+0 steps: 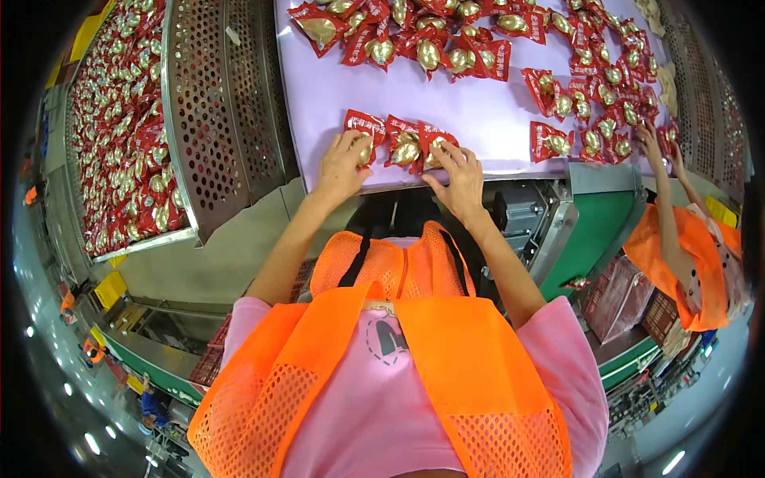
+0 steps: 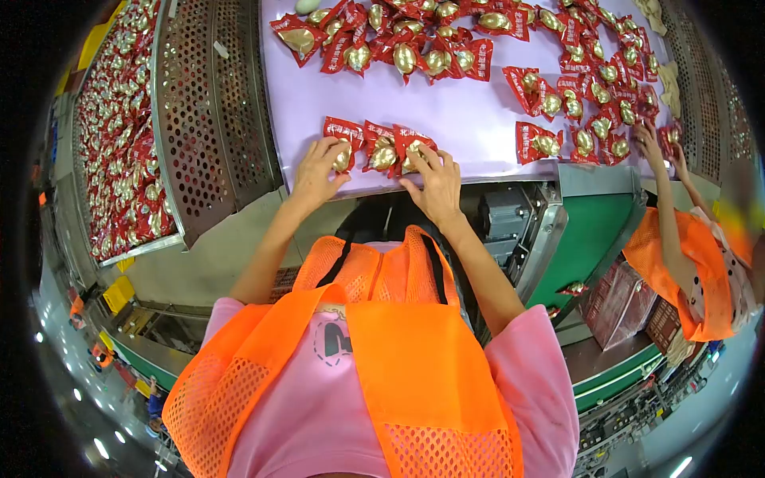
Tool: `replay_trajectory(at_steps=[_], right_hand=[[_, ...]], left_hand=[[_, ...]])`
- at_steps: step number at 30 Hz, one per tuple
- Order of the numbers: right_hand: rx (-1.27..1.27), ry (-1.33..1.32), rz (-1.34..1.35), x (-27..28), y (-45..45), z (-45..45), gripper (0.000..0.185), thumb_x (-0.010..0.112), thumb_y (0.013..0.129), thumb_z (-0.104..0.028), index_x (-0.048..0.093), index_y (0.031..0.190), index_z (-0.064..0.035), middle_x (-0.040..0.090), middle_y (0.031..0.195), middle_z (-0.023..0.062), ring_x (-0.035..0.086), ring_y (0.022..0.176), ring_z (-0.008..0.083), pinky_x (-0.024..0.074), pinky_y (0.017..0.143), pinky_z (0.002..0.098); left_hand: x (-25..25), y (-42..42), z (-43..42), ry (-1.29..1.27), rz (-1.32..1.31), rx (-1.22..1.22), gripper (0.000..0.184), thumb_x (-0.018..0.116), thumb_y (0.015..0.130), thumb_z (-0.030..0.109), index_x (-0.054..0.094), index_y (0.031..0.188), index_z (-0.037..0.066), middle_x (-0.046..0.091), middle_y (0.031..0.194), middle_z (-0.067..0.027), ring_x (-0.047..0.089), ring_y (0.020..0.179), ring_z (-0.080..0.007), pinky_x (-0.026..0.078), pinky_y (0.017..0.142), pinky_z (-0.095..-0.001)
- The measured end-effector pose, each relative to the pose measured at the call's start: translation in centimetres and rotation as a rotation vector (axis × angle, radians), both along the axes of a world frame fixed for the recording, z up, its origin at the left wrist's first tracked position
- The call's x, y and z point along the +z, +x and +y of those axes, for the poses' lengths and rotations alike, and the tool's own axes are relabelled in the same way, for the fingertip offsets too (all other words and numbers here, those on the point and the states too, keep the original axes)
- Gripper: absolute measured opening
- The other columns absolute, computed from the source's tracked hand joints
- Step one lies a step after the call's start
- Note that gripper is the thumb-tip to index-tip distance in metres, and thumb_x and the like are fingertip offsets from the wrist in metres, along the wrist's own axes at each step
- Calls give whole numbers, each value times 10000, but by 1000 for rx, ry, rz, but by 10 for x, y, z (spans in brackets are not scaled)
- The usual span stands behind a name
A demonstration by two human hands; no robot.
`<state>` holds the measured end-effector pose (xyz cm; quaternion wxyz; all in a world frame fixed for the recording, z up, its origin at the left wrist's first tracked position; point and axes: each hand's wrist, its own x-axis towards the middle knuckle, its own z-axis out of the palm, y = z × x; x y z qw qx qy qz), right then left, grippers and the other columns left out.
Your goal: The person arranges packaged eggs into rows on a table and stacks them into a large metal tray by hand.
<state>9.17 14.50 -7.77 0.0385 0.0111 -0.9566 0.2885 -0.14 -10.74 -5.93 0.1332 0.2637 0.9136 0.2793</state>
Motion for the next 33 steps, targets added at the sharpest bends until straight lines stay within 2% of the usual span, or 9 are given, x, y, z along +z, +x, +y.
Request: replay_trajectory(at_steps=[5, 13, 18, 20, 23, 25, 28, 31, 33], right_hand=[[35, -38, -13, -1, -19, 1, 544, 849, 676, -223, 683, 1190, -156, 610, 1266, 49, 554, 1042, 328, 518, 851, 417], [195, -126, 23, -7, -31, -4, 530, 818, 687, -146, 651, 1190, -169, 552, 1079, 97, 520, 1043, 349, 515, 870, 437], [313, -259, -78, 14, -1, 17, 623, 821, 713, -189, 589, 1286, -114, 554, 1245, 132, 520, 1184, 362, 517, 925, 443], [146, -175, -70, 44, -5, 50, 558, 749, 776, -134, 572, 1305, -112, 559, 1326, 160, 548, 1225, 354, 503, 982, 430], [-153, 207, 16, 53, -10, 162, 357, 606, 742, 48, 624, 1066, -103, 612, 1185, 139, 592, 1105, 366, 524, 897, 449], [-66, 395, -48, 31, -12, 228, 316, 592, 731, 72, 604, 989, -109, 622, 1095, 125, 602, 1039, 357, 524, 868, 451], [-18, 335, -219, -15, -25, 265, 260, 655, 732, -12, 592, 961, -119, 617, 1029, 118, 607, 991, 336, 532, 823, 441], [-173, 220, -226, 0, -47, 225, 299, 750, 711, -153, 590, 963, -125, 624, 1031, 139, 639, 921, 344, 545, 750, 449], [-377, -115, -218, -14, -43, 175, 423, 825, 688, -310, 582, 962, -98, 660, 952, 153, 665, 820, 374, 550, 699, 459]], left_hand=[[-22, -21, 11, 49, -5, -90, 589, 787, 691, 64, 608, 1251, 100, 559, 1173, -102, 523, 1061, -324, 480, 922, -421], [-14, -7, 35, -27, -52, -266, 737, 793, 677, 99, 571, 1363, 254, 517, 1130, -108, 480, 1068, -340, 489, 894, -438], [22, 15, 39, -77, -206, -271, 681, 796, 729, 163, 566, 1371, 177, 532, 1132, -114, 511, 1069, -336, 479, 897, -433], [38, -4, 47, -150, -319, -226, 679, 798, 763, 233, 543, 1387, 160, 547, 1172, -133, 568, 1057, -342, 491, 868, -454], [7, -54, 94, -29, 106, -187, 669, 800, 761, 229, 522, 1363, 133, 560, 1166, -134, 569, 1068, -345, 496, 874, -469], [-4, -89, 155, 81, 294, -148, 633, 801, 760, 236, 527, 1316, 113, 574, 1169, -133, 582, 1065, -340, 495, 856, -469], [-32, -128, 234, -81, 299, -38, 561, 814, 721, 186, 531, 1197, 99, 578, 1135, -118, 577, 1078, -326, 493, 853, -486], [-24, -142, 241, -40, 200, 11, 523, 799, 711, 150, 510, 1143, 96, 581, 1102, -117, 583, 1071, -317, 494, 850, -485], [-35, -136, 216, 239, 265, 36, 468, 753, 713, 116, 536, 1126, 77, 607, 1034, -138, 602, 997, -331, 505, 842, -458]])
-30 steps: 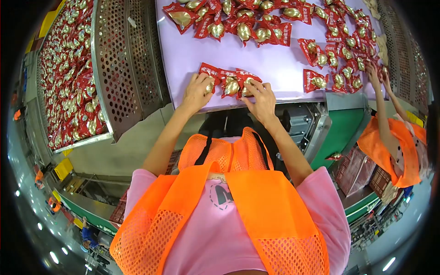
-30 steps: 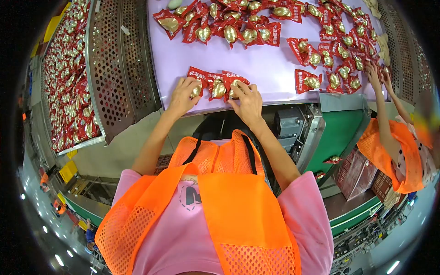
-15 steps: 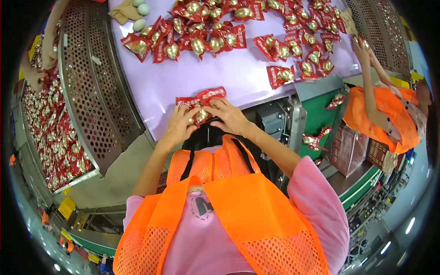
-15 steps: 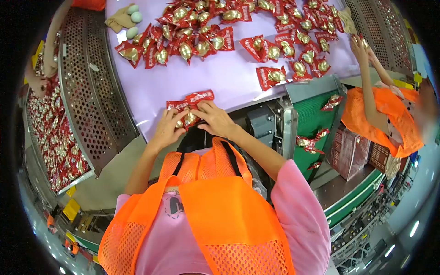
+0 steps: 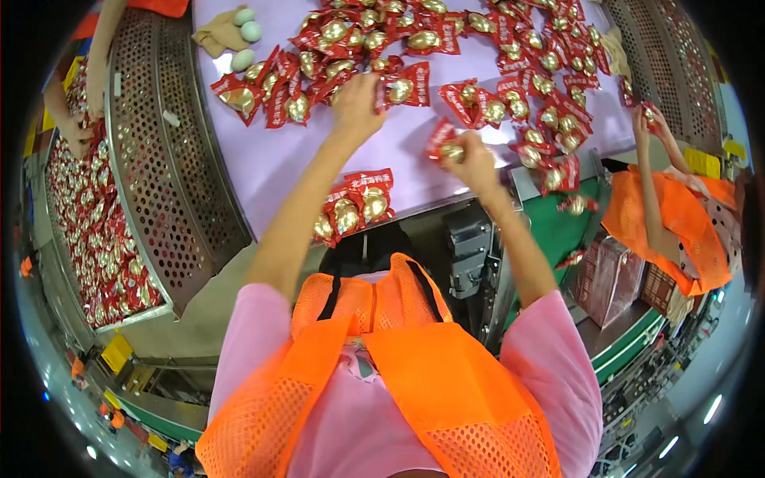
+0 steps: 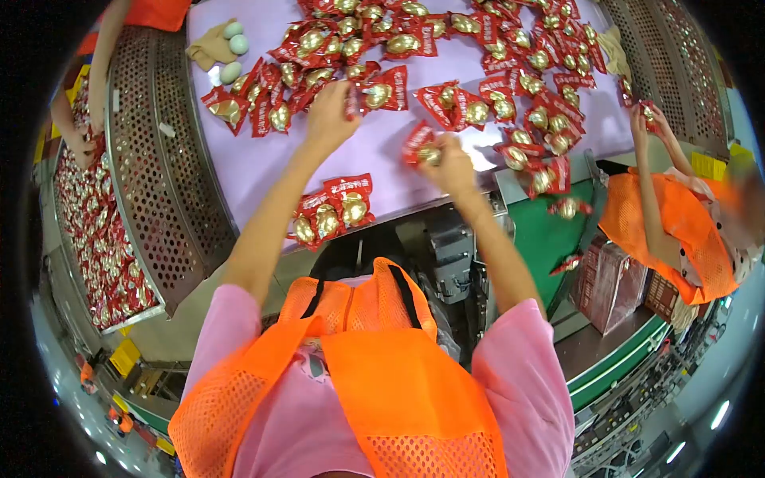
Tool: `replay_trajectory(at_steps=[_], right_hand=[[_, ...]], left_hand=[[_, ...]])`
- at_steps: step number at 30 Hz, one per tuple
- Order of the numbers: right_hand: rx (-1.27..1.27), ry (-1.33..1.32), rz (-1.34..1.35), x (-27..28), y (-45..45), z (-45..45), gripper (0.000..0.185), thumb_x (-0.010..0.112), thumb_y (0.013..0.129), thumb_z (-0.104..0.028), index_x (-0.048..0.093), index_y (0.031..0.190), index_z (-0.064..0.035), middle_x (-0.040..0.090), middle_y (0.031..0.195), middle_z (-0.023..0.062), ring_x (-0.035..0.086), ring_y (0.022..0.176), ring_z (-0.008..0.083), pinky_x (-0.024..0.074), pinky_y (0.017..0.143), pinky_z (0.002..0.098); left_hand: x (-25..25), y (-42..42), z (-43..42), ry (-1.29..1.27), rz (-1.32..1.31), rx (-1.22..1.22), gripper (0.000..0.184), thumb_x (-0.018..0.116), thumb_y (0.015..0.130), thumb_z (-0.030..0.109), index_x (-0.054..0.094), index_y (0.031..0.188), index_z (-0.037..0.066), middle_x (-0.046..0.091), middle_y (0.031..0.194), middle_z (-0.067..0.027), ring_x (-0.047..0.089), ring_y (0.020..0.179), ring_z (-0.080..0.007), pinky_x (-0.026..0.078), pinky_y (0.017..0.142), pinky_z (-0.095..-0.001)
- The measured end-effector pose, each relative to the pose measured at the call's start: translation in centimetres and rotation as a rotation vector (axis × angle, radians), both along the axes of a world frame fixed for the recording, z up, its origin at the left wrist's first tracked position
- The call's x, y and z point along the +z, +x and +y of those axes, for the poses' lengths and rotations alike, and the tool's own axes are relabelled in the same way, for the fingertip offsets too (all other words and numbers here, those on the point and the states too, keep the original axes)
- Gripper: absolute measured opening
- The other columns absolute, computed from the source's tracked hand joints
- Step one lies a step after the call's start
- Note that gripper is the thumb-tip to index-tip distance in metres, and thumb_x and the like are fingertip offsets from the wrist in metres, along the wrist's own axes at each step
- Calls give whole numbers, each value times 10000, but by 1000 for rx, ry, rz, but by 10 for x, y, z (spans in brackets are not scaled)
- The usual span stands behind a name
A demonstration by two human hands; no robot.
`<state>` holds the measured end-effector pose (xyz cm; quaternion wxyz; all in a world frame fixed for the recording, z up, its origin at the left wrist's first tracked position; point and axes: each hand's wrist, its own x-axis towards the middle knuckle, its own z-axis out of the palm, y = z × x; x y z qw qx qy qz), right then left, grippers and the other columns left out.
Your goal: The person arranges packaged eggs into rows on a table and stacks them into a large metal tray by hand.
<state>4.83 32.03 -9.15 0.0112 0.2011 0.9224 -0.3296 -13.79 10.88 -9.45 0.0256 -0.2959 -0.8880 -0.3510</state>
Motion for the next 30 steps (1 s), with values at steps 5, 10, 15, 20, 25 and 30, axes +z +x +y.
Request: replay_trajectory(at_steps=[5, 10, 15, 20, 25, 30], right_hand=[[106, -160, -112, -6, 20, -84, 592, 849, 693, -515, 596, 974, -59, 690, 789, 140, 675, 707, 374, 536, 680, 461], [90, 522, 315, 40, -49, 2, 337, 823, 738, -309, 702, 955, -81, 664, 933, 88, 642, 864, 317, 538, 733, 446], [372, 569, 381, 15, -96, 41, 181, 710, 791, -102, 684, 958, -39, 672, 959, 101, 641, 902, 310, 525, 760, 437], [549, -114, -70, 55, -46, 16, 97, 645, 897, -129, 661, 979, -78, 699, 854, 142, 673, 804, 326, 512, 723, 407], [659, -386, -249, -35, -30, -10, 286, 691, 873, -250, 659, 1088, -65, 695, 941, 158, 663, 882, 351, 524, 794, 430], [407, 76, 154, 27, -4, -24, 457, 775, 798, -359, 658, 1164, -112, 637, 1091, 120, 621, 1025, 324, 535, 815, 427]], left_hand=[[52, 60, -102, 280, -444, 280, 388, 724, 690, 101, 579, 1044, 31, 631, 894, -152, 639, 812, -336, 528, 748, -413], [37, 102, -216, -375, -463, 455, 408, 776, 719, 214, 591, 1024, 17, 672, 887, -143, 657, 782, -362, 534, 711, -429], [36, 135, -214, -418, -600, 355, 576, 816, 738, 470, 624, 1003, -5, 679, 946, -219, 660, 909, -391, 514, 798, -473], [43, 146, -239, -331, -569, 349, 394, 771, 807, 310, 635, 1034, 18, 650, 974, -188, 633, 924, -360, 507, 806, -444], [47, 155, -222, -212, -388, 104, 342, 751, 797, 186, 640, 1089, 48, 612, 997, -132, 599, 967, -324, 494, 843, -410], [47, 159, -226, -236, -290, 66, 511, 772, 787, 290, 610, 1238, 114, 559, 1164, -142, 541, 1092, -334, 470, 899, -448]])
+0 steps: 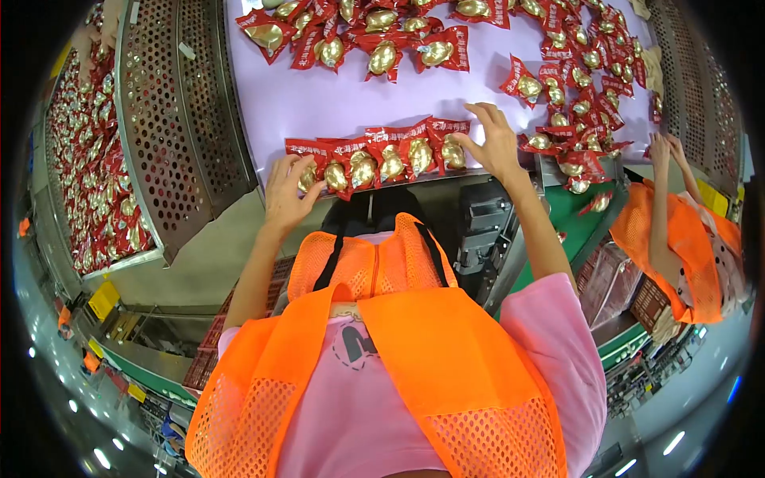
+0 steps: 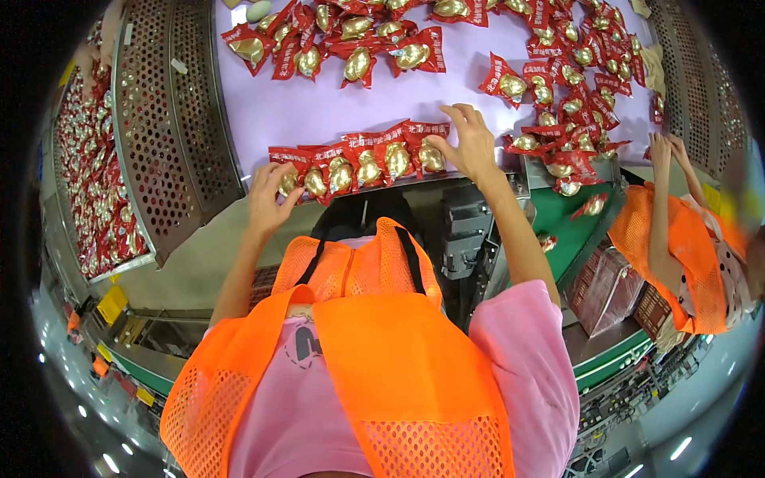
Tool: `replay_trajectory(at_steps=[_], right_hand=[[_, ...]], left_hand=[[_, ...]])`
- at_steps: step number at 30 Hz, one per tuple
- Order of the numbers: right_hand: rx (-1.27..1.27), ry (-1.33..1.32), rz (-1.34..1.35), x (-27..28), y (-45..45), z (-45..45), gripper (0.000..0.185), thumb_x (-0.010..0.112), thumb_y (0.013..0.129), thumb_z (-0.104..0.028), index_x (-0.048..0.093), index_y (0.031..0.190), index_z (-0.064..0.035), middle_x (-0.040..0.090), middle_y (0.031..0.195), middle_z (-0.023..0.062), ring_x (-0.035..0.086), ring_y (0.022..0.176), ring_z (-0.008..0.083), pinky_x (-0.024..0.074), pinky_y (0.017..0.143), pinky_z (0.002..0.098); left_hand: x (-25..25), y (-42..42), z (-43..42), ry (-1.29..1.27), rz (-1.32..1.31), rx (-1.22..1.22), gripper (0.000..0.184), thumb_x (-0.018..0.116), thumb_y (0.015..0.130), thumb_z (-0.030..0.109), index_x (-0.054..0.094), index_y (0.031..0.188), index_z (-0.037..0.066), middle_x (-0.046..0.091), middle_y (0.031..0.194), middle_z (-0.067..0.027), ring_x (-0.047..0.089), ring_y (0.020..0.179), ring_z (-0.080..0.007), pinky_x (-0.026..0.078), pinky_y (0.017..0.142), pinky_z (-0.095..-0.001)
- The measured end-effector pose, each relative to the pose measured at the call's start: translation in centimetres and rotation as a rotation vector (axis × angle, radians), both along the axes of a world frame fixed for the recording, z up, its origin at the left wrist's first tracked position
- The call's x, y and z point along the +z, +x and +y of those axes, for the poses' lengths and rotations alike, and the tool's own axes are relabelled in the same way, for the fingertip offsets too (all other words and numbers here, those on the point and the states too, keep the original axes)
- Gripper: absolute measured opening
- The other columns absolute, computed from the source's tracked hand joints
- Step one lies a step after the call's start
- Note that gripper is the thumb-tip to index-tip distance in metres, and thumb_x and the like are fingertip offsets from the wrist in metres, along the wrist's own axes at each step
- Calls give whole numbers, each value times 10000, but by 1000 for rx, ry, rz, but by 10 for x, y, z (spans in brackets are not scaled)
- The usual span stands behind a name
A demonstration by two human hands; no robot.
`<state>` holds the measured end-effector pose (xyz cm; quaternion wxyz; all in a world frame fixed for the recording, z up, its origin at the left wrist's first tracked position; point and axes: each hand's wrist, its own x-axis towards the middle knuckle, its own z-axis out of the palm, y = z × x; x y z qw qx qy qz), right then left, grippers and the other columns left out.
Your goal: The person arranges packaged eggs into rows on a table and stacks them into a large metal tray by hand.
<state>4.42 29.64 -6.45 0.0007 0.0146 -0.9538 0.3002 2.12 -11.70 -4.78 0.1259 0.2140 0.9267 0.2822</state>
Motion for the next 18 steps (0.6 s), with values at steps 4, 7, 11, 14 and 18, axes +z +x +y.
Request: replay_trajectory(at_steps=[4, 7, 11, 14, 18], right_hand=[[239, 11, 31, 13, 20, -12, 696, 767, 768, -491, 558, 1365, -201, 557, 1253, 137, 579, 1089, 351, 516, 890, 449], [456, 22, -7, -11, 20, -50, 787, 661, 808, -606, 417, 1499, -318, 453, 1384, 163, 493, 1184, 374, 489, 916, 495], [432, 186, 52, -31, 32, -79, 713, 563, 861, -626, 401, 1501, -356, 444, 1389, 158, 445, 1192, 370, 480, 888, 507], [461, 228, -24, -34, 33, -83, 698, 571, 870, -609, 393, 1500, -369, 450, 1370, 163, 455, 1177, 370, 480, 891, 521], [498, 249, -14, -31, 28, -89, 681, 601, 877, -560, 394, 1496, -368, 462, 1333, 170, 465, 1154, 369, 512, 845, 519]], left_hand=[[-5, 3, 2, -182, -76, -211, 729, 740, 787, 502, 507, 1425, 237, 468, 1308, -158, 478, 1173, -354, 463, 932, -469], [-17, -1, 20, -279, -78, -322, 822, 699, 756, 598, 428, 1485, 331, 426, 1340, -179, 437, 1228, -382, 470, 967, -474], [-38, -1, 20, -350, -31, -406, 797, 647, 790, 621, 390, 1501, 368, 434, 1279, -190, 440, 1163, -383, 502, 920, -455], [-45, -1, 18, -337, -23, -421, 804, 628, 796, 638, 365, 1511, 382, 446, 1231, -191, 445, 1135, -376, 507, 895, -455], [-38, 2, 22, -340, 15, -395, 791, 613, 804, 648, 369, 1509, 382, 455, 1179, -185, 449, 1121, -370, 511, 874, -457]])
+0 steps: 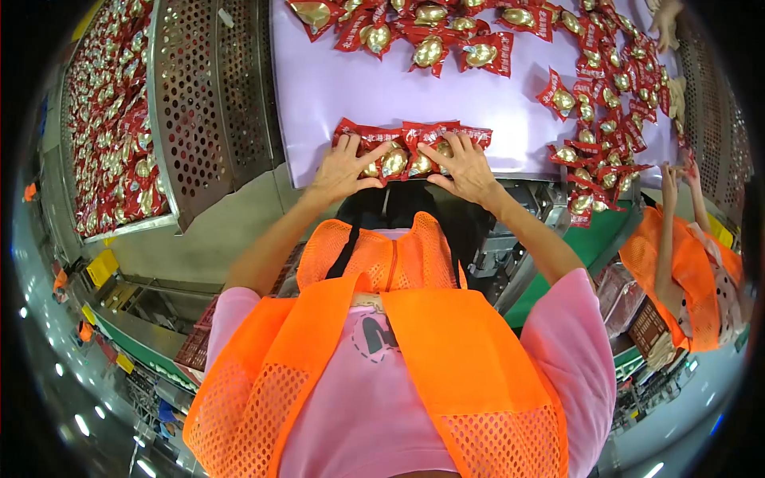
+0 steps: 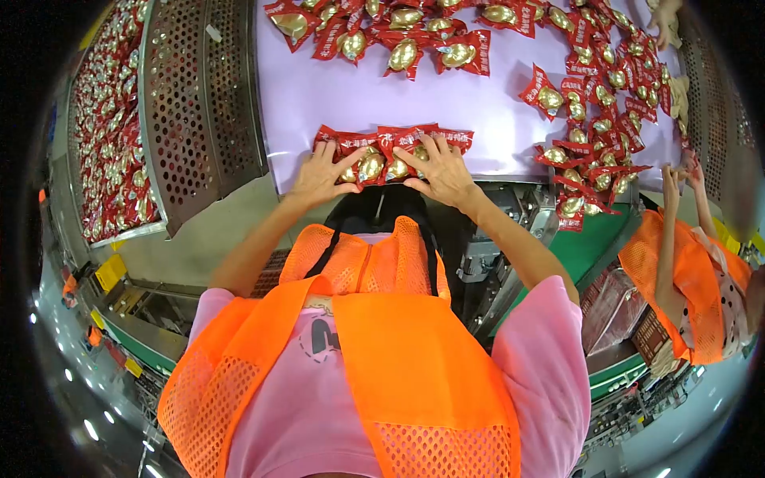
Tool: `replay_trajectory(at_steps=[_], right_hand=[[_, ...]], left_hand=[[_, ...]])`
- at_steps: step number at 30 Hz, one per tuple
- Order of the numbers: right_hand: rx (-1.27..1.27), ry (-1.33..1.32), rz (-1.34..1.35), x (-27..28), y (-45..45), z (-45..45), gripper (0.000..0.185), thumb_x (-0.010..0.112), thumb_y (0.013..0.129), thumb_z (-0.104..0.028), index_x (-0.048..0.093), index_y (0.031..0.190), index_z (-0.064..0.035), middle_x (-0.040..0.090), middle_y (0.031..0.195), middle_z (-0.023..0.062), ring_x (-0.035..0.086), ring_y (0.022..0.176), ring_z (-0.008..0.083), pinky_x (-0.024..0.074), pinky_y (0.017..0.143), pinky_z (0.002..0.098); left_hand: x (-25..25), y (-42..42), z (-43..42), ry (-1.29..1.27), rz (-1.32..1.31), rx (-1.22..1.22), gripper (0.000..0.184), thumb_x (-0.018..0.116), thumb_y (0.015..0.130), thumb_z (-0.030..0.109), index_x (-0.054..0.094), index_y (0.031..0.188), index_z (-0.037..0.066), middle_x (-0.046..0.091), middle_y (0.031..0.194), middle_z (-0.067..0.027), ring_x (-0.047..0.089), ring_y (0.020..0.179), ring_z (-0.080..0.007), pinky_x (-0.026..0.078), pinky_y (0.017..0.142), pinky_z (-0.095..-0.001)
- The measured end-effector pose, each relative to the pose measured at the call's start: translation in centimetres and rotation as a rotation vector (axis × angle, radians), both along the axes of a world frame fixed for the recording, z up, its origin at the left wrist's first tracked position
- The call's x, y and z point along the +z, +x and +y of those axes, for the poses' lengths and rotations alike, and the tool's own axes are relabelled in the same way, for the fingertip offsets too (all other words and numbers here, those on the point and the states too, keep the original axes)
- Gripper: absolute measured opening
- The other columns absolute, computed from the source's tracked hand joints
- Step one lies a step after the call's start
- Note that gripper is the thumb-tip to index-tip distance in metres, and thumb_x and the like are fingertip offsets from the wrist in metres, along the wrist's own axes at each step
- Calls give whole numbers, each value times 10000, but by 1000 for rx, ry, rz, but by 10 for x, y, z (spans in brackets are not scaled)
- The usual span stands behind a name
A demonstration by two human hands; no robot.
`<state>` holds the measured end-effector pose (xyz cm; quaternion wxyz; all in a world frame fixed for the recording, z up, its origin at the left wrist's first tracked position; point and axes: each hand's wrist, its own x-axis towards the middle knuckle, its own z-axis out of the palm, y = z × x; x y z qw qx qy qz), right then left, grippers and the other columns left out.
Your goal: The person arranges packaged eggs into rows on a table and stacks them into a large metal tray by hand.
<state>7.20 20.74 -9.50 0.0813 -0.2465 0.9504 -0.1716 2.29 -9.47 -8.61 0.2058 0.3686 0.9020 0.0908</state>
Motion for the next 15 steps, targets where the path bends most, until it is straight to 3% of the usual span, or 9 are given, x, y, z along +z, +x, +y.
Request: replay_trajectory(at_steps=[6, 10, 15], right_hand=[[-45, -64, 89, -7, -9, -13, 625, 665, 866, -458, 481, 1448, -321, 523, 1215, 136, 526, 1051, 310, 565, 745, 438], [-170, -92, 110, -10, -32, -26, 602, 692, 855, -398, 521, 1422, -292, 534, 1166, 134, 553, 988, 308, 578, 675, 395], [-240, -114, 177, 3, -31, -37, 717, 721, 803, -462, 486, 1456, -283, 524, 1241, 149, 534, 1051, 321, 532, 751, 426]], left_hand=[[-17, -4, -1, 98, 66, 26, 765, 664, 795, 591, 413, 1481, 364, 460, 1126, -173, 479, 1072, -353, 548, 767, -436], [-13, -41, 4, 90, 84, 103, 768, 714, 783, 526, 438, 1479, 356, 443, 1074, -161, 484, 1064, -354, 550, 762, -427], [-10, -59, -3, 208, 160, 29, 884, 753, 713, 573, 402, 1500, 375, 465, 1092, -156, 485, 1057, -351, 510, 789, -449]])
